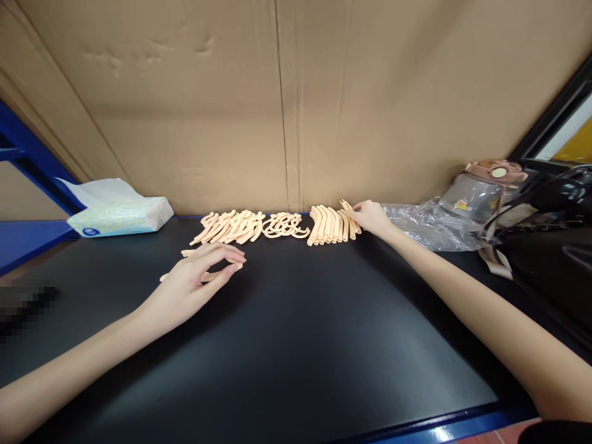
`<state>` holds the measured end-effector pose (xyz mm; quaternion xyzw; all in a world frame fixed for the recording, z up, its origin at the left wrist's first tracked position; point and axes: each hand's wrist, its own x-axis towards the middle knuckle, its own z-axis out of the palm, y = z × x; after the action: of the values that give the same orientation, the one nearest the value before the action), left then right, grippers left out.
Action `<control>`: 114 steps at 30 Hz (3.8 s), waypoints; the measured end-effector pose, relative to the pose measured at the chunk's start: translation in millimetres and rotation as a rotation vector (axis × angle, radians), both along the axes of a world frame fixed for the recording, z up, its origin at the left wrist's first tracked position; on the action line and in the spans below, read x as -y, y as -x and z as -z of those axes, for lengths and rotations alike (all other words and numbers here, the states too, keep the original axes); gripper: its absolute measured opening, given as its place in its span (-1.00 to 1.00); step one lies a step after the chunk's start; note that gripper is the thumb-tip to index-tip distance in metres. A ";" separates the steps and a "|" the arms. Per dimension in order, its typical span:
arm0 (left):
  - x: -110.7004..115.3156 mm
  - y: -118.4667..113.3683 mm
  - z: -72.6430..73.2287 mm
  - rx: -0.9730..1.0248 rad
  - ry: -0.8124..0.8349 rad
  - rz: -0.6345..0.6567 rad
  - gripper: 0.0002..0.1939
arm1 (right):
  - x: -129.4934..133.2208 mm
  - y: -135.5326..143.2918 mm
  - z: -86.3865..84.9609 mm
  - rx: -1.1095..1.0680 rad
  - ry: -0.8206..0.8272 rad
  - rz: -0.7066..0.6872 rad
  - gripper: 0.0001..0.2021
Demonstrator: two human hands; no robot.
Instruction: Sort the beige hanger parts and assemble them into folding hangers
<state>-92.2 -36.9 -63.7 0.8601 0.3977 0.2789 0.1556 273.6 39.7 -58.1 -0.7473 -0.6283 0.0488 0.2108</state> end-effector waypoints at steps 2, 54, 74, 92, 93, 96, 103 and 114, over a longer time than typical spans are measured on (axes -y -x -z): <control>-1.0 2.1 -3.8 -0.004 -0.001 -0.028 -0.71 | 1.5 1.5 -4.5 -0.052 -0.017 0.018 -0.65; 9.0 -44.9 9.6 -0.195 -0.165 0.013 -0.93 | 112.9 103.2 12.6 0.402 -0.188 -0.850 -0.70; -83.2 61.0 -13.4 -0.199 -0.041 -0.395 -0.60 | 110.7 94.5 13.2 0.127 -0.085 -0.861 -0.60; -81.1 48.6 -12.8 0.097 0.085 -0.455 -0.79 | 109.4 95.5 14.8 0.175 -0.092 -0.854 -0.63; -80.0 47.5 -14.1 0.142 0.101 -0.465 -0.77 | 109.5 95.9 15.1 0.175 -0.098 -0.849 -0.63; -73.3 41.4 -17.9 0.268 0.147 -0.471 -0.71 | 109.9 97.8 16.7 0.163 -0.115 -0.824 -0.66; -30.9 6.4 -25.5 0.502 0.388 -0.269 -0.63 | 108.8 96.4 20.0 0.095 -0.115 -0.677 -0.65; 19.7 -34.4 -20.0 0.274 0.430 0.129 -0.81 | 114.9 102.6 0.2 -0.943 -0.031 -0.481 -0.71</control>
<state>-57.8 -56.6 -43.7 0.7851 0.3674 0.2913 0.4046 170.9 -75.2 -58.3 -0.4759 -0.6196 0.4171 0.4645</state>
